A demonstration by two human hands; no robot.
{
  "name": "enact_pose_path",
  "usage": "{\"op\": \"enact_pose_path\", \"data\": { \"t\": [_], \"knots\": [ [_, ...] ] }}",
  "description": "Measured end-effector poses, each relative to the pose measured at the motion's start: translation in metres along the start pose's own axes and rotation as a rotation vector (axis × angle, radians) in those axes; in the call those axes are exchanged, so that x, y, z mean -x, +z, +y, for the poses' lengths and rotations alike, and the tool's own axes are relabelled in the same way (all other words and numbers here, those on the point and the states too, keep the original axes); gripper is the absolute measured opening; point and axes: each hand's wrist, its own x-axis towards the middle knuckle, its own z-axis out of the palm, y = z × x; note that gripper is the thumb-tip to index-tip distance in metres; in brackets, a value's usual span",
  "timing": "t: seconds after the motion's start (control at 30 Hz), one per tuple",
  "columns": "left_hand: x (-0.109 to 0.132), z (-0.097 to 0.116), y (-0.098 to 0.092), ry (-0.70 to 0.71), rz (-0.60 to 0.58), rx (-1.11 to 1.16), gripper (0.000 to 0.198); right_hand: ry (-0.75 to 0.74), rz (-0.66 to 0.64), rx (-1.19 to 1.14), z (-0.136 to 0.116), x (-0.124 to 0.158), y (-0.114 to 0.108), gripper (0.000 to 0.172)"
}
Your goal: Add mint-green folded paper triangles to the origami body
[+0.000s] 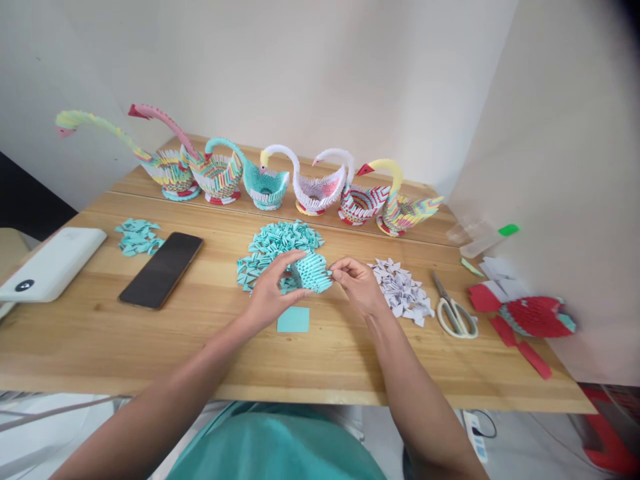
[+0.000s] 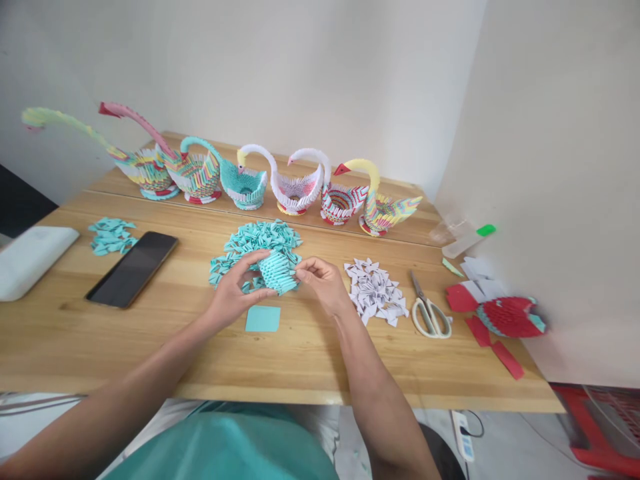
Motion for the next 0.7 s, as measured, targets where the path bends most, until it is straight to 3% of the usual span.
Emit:
{"op": "enact_pose_path", "data": {
  "t": [0.7],
  "knots": [
    [-0.0015,0.0055,-0.0007,0.065,-0.021,-0.053,0.058,-0.004,-0.01,0.009,0.0049,-0.0006,-0.0008,0.031]
  ]
}}
